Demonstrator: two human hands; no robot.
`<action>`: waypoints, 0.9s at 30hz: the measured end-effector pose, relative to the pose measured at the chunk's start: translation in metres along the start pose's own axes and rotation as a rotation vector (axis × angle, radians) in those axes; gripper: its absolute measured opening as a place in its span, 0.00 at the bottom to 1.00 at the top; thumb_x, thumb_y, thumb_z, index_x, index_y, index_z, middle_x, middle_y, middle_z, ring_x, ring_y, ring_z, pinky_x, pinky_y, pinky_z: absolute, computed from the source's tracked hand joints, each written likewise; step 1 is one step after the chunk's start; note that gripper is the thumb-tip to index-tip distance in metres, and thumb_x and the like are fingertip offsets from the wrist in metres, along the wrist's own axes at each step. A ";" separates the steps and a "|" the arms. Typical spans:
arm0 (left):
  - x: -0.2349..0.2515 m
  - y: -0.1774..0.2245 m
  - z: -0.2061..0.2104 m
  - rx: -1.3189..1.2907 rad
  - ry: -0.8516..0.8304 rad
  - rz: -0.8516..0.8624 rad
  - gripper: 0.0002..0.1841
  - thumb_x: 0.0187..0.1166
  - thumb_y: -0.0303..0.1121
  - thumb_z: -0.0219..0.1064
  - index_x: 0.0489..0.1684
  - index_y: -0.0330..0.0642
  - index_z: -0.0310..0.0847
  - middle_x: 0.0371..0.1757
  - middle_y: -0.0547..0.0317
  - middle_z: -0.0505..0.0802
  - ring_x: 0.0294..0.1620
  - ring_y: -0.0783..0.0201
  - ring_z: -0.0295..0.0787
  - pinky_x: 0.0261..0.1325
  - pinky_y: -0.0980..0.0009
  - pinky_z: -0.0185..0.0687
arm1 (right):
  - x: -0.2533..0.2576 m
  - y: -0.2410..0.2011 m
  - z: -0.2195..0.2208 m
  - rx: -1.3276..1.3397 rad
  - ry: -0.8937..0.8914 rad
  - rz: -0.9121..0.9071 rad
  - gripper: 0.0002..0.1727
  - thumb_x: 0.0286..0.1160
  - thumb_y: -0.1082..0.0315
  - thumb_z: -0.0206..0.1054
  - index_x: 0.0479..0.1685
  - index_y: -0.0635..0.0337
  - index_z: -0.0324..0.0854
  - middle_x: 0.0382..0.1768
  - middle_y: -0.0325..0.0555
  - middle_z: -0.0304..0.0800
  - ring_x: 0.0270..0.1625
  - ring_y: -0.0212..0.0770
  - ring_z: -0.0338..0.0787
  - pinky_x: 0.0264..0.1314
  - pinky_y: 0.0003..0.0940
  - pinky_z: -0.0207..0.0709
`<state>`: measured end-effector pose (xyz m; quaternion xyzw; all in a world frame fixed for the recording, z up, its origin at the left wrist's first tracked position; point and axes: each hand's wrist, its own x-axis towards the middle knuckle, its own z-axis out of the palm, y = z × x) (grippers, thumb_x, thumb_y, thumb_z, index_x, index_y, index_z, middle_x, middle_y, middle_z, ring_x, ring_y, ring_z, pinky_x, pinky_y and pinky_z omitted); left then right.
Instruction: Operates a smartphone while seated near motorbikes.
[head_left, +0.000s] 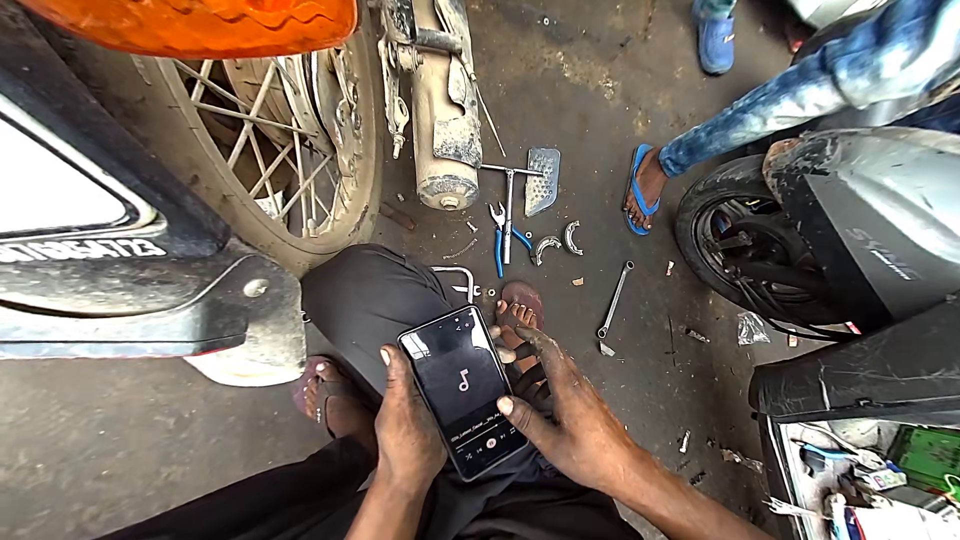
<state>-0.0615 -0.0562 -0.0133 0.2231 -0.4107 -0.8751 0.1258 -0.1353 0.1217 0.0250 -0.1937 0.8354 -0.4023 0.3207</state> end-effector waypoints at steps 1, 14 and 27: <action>0.000 0.001 0.002 0.006 0.016 0.006 0.37 0.84 0.71 0.40 0.70 0.52 0.79 0.59 0.48 0.94 0.59 0.52 0.94 0.59 0.54 0.92 | -0.001 0.000 0.001 -0.001 -0.003 -0.005 0.42 0.78 0.39 0.67 0.90 0.44 0.59 0.74 0.44 0.77 0.56 0.33 0.89 0.56 0.37 0.89; -0.002 0.010 0.020 0.032 0.180 0.075 0.27 0.94 0.56 0.36 0.59 0.59 0.83 0.50 0.70 0.97 0.53 0.74 0.94 0.57 0.69 0.93 | -0.015 0.001 0.003 -0.156 -0.257 0.015 0.62 0.61 0.34 0.78 0.95 0.50 0.46 0.82 0.53 0.70 0.79 0.43 0.78 0.79 0.44 0.76; -0.002 0.013 0.023 0.060 0.210 0.090 0.26 0.95 0.53 0.34 0.57 0.61 0.84 0.49 0.74 0.97 0.53 0.76 0.94 0.57 0.71 0.92 | -0.009 -0.007 0.001 -0.214 -0.316 0.005 0.61 0.63 0.37 0.78 0.95 0.53 0.46 0.83 0.55 0.68 0.76 0.46 0.82 0.75 0.44 0.79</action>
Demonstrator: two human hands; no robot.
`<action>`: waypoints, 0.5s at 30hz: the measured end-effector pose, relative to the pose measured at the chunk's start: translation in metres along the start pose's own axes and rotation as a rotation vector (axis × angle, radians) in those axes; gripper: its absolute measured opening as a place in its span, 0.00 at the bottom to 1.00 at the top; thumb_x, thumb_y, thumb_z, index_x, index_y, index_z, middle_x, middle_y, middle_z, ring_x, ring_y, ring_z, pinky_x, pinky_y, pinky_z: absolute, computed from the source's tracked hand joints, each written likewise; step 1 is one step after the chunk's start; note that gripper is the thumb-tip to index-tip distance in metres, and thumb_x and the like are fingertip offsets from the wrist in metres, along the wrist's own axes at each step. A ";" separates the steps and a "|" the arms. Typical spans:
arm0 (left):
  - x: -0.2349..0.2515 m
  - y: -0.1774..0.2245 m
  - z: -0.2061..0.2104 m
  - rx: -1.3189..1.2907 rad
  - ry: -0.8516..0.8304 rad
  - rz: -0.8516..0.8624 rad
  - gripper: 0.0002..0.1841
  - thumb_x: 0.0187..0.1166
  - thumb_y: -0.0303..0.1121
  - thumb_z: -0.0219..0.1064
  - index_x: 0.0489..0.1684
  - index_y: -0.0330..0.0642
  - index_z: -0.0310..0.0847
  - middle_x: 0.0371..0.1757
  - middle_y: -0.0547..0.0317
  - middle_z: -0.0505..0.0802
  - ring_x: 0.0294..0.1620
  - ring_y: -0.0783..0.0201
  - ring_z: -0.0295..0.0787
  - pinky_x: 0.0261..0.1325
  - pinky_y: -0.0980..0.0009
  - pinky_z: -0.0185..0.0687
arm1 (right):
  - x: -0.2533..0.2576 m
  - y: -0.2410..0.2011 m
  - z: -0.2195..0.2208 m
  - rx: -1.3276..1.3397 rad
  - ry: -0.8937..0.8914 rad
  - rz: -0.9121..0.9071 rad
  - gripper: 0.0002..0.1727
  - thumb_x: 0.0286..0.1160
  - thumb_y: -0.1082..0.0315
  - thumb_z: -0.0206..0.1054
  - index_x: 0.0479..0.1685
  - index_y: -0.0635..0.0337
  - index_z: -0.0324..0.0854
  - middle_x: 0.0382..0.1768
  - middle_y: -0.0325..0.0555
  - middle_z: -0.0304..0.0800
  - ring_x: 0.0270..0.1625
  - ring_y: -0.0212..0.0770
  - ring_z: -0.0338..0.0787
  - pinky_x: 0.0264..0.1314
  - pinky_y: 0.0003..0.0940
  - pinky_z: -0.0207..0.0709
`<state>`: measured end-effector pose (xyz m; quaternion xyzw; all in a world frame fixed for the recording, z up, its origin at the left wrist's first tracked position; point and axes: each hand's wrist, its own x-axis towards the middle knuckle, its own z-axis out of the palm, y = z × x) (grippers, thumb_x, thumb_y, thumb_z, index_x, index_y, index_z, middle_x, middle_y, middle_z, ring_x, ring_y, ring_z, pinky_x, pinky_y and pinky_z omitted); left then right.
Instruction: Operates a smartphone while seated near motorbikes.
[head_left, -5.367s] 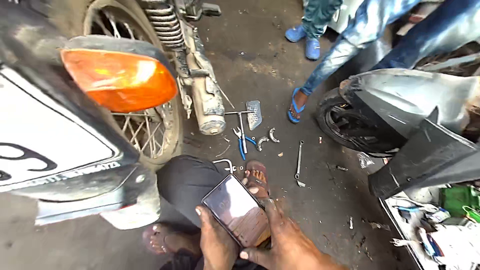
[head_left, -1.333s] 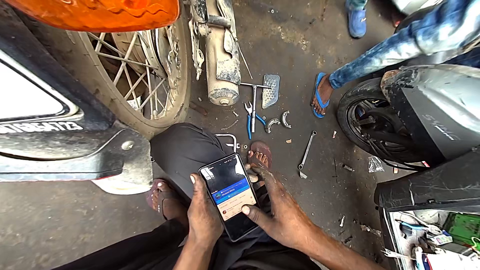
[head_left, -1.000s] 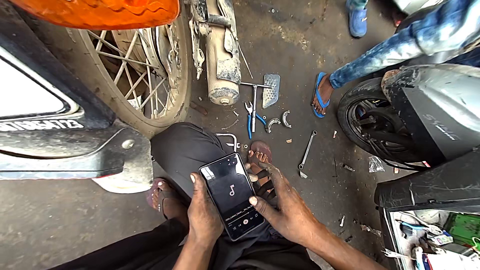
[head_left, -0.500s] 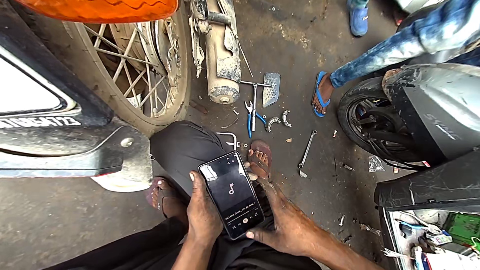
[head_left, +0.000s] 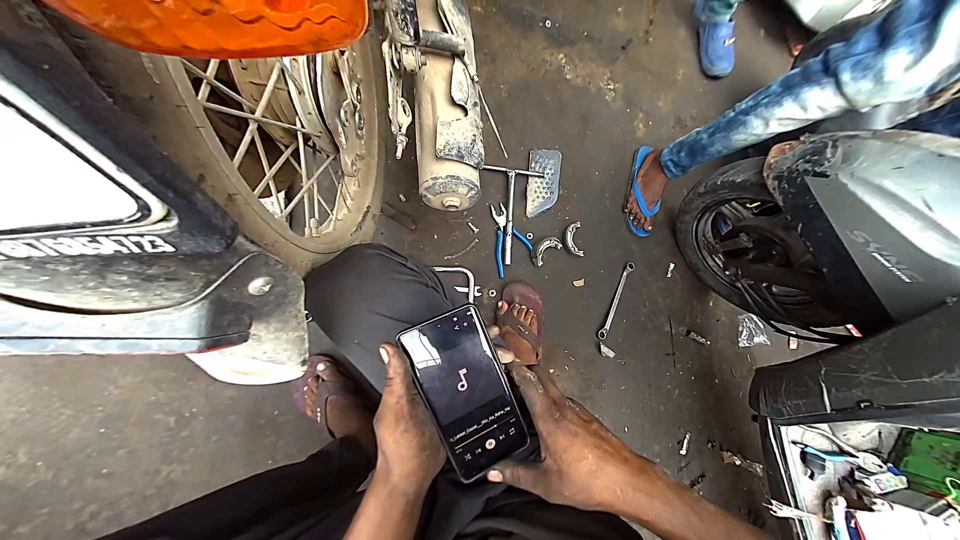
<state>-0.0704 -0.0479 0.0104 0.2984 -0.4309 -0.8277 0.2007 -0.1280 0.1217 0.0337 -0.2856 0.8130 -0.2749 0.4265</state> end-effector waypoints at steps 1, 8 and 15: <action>0.000 0.000 0.000 0.008 0.008 0.001 0.26 0.95 0.52 0.34 0.57 0.61 0.83 0.49 0.74 0.97 0.54 0.77 0.93 0.58 0.72 0.92 | 0.000 0.000 0.000 -0.001 0.002 -0.002 0.61 0.63 0.37 0.78 0.95 0.53 0.47 0.83 0.55 0.69 0.76 0.46 0.82 0.75 0.44 0.79; 0.001 -0.001 -0.001 0.003 0.002 -0.010 0.27 0.94 0.54 0.34 0.58 0.60 0.83 0.49 0.72 0.97 0.53 0.75 0.94 0.57 0.71 0.93 | 0.002 0.000 0.000 0.001 -0.009 -0.009 0.61 0.64 0.37 0.78 0.95 0.54 0.47 0.83 0.55 0.68 0.76 0.45 0.81 0.75 0.43 0.79; 0.001 -0.002 -0.002 0.007 -0.012 0.001 0.26 0.94 0.56 0.36 0.57 0.62 0.84 0.50 0.74 0.97 0.54 0.77 0.93 0.58 0.72 0.92 | 0.005 0.002 0.000 0.037 0.012 0.005 0.57 0.67 0.38 0.76 0.94 0.51 0.49 0.81 0.51 0.71 0.75 0.43 0.82 0.76 0.43 0.78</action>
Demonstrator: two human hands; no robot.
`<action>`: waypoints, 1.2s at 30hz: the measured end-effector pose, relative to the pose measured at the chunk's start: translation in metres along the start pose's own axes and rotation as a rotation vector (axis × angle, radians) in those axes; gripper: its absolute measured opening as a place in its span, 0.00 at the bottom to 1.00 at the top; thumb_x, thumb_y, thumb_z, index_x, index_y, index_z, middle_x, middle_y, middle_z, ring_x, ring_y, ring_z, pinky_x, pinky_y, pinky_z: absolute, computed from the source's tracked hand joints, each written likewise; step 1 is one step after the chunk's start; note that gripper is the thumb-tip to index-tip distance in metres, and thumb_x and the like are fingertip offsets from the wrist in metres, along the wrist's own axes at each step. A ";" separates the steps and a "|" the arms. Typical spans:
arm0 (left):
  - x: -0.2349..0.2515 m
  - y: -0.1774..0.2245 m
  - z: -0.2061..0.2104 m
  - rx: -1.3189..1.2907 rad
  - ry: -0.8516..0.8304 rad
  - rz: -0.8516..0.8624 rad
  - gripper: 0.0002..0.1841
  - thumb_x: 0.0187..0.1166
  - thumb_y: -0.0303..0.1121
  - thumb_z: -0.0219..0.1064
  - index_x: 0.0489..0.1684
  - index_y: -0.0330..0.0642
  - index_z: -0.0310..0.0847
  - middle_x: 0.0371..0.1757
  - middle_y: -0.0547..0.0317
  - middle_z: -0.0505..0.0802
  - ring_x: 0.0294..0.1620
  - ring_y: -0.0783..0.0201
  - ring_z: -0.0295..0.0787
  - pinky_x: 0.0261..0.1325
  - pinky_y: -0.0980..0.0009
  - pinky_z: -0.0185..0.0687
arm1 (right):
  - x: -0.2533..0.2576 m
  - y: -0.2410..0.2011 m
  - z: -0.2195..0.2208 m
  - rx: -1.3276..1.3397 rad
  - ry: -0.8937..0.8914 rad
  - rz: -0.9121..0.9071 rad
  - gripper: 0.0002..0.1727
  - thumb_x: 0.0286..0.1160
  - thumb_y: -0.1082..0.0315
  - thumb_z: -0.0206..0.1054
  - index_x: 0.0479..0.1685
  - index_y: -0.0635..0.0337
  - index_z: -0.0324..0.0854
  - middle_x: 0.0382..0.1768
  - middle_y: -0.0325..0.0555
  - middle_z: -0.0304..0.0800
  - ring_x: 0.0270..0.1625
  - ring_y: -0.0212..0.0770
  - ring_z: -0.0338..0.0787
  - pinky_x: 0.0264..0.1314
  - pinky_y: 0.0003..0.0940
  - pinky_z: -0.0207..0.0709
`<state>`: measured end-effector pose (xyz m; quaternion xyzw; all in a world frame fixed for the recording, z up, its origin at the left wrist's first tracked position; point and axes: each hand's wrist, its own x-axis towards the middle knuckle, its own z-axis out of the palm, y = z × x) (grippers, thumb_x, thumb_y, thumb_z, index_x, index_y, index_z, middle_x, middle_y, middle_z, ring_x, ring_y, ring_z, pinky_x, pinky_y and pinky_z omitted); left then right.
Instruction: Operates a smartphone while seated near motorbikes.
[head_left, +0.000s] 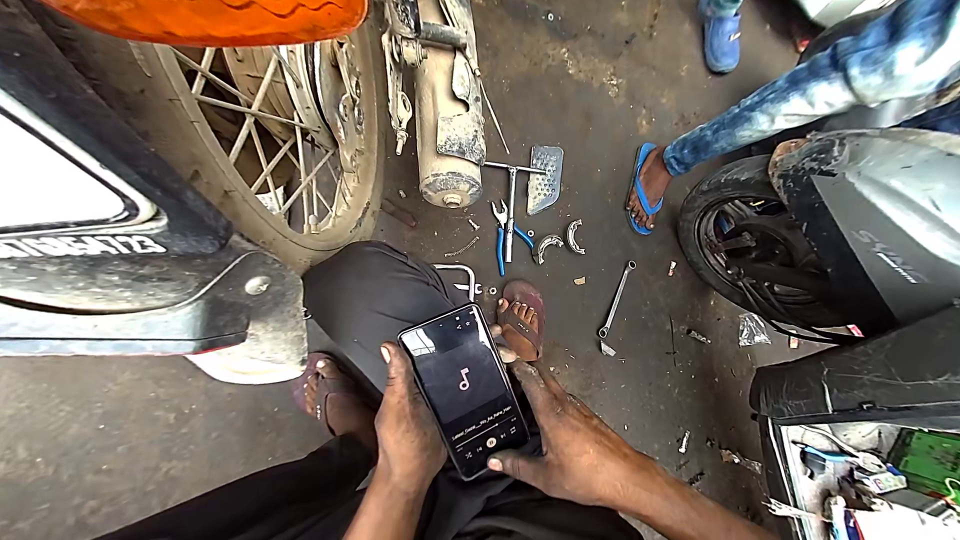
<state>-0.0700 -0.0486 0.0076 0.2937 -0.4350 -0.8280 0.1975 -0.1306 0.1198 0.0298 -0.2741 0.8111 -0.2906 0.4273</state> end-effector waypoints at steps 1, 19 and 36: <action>0.000 0.000 0.000 0.001 0.009 -0.008 0.26 0.94 0.56 0.36 0.57 0.61 0.84 0.49 0.73 0.97 0.54 0.76 0.94 0.58 0.71 0.92 | 0.000 0.000 0.001 0.005 0.020 -0.003 0.55 0.68 0.38 0.75 0.93 0.51 0.51 0.79 0.50 0.73 0.74 0.42 0.82 0.76 0.42 0.79; 0.000 -0.004 -0.008 -0.028 -0.110 -0.049 0.28 0.88 0.65 0.42 0.61 0.62 0.84 0.50 0.69 0.97 0.52 0.72 0.95 0.54 0.69 0.94 | 0.001 0.011 -0.001 0.064 0.147 -0.101 0.37 0.85 0.38 0.57 0.89 0.45 0.61 0.79 0.44 0.75 0.80 0.39 0.77 0.81 0.47 0.75; 0.000 -0.006 -0.005 -0.042 -0.095 -0.031 0.29 0.87 0.66 0.42 0.61 0.60 0.84 0.51 0.67 0.97 0.53 0.71 0.95 0.56 0.68 0.93 | -0.002 -0.013 0.022 -0.041 0.163 0.164 0.70 0.54 0.28 0.77 0.96 0.51 0.41 0.82 0.57 0.67 0.65 0.44 0.89 0.60 0.42 0.87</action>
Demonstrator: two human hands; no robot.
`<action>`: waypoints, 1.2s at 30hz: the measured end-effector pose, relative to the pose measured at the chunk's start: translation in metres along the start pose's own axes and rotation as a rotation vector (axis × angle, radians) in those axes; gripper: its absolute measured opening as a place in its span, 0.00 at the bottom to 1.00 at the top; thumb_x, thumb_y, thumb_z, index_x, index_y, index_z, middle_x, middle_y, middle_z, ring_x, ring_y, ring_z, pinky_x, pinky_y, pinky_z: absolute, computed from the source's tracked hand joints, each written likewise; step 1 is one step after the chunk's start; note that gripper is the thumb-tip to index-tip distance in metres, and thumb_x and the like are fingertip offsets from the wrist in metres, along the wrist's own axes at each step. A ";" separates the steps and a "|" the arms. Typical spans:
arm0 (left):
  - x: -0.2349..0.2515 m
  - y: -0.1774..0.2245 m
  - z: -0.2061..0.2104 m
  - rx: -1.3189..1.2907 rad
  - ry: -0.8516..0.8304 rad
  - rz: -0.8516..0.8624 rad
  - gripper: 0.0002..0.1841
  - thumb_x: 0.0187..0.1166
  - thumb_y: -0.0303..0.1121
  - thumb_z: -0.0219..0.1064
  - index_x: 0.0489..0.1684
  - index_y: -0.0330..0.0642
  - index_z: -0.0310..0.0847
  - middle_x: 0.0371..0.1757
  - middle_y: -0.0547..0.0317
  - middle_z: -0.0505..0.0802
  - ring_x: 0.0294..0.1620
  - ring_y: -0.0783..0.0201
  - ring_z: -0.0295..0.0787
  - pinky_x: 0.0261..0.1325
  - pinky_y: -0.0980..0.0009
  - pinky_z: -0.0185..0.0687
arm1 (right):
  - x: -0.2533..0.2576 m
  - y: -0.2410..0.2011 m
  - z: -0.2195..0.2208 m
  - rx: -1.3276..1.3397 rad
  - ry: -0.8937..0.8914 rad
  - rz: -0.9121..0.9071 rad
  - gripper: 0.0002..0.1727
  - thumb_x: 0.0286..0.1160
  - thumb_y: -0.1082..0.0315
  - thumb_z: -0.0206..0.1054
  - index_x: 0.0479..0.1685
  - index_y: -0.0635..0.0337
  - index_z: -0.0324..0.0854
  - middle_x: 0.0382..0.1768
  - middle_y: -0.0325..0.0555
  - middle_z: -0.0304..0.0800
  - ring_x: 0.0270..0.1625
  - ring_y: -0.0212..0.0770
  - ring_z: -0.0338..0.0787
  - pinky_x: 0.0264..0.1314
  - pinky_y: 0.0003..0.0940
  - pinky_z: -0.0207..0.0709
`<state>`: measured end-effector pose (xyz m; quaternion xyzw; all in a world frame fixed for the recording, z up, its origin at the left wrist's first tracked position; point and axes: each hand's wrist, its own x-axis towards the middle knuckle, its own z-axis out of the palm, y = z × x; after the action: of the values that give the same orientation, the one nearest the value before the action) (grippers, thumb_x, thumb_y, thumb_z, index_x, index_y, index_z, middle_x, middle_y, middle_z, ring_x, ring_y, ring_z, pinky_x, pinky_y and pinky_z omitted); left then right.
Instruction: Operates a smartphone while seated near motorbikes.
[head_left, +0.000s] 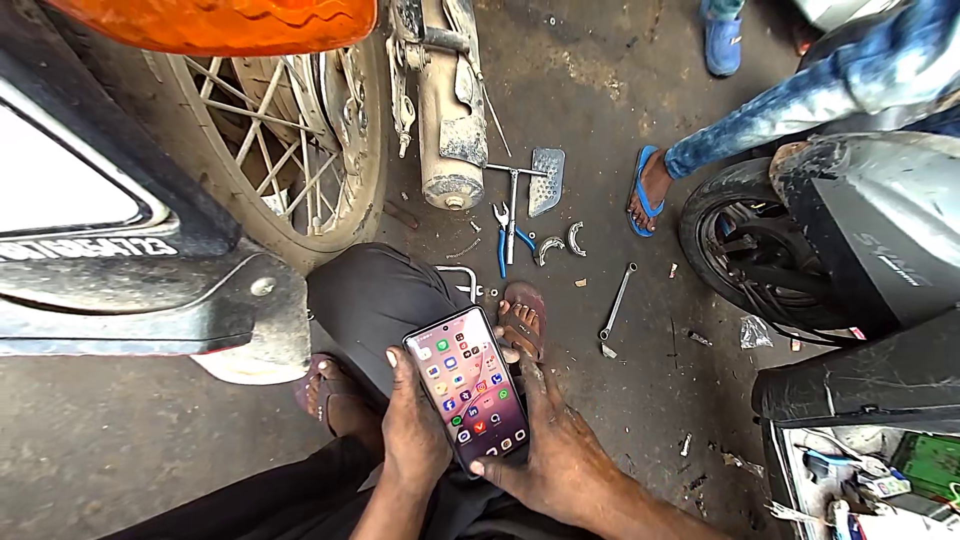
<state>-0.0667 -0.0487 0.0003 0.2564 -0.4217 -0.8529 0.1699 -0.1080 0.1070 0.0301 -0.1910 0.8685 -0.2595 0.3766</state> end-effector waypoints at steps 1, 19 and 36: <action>0.000 0.000 0.000 -0.001 -0.002 -0.004 0.29 0.87 0.66 0.42 0.61 0.60 0.84 0.51 0.67 0.97 0.53 0.70 0.95 0.56 0.68 0.93 | 0.000 0.001 -0.001 0.006 0.002 -0.005 0.69 0.55 0.28 0.77 0.96 0.51 0.41 0.82 0.56 0.67 0.65 0.43 0.89 0.60 0.42 0.87; 0.002 -0.004 -0.005 -0.020 -0.083 0.001 0.32 0.84 0.68 0.45 0.60 0.57 0.87 0.50 0.65 0.97 0.53 0.71 0.95 0.58 0.68 0.92 | 0.047 -0.008 -0.028 0.342 0.306 -0.201 0.46 0.68 0.42 0.76 0.89 0.33 0.59 0.72 0.41 0.73 0.58 0.34 0.86 0.50 0.39 0.89; 0.003 -0.005 -0.004 -0.013 -0.086 0.018 0.31 0.83 0.68 0.45 0.59 0.58 0.87 0.50 0.67 0.97 0.54 0.73 0.94 0.60 0.70 0.91 | 0.059 -0.016 -0.028 0.372 0.243 -0.188 0.46 0.68 0.41 0.76 0.89 0.29 0.58 0.74 0.41 0.70 0.58 0.32 0.87 0.51 0.37 0.90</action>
<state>-0.0670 -0.0499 -0.0070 0.2147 -0.4252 -0.8644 0.1610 -0.1648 0.0718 0.0236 -0.1656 0.8230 -0.4702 0.2722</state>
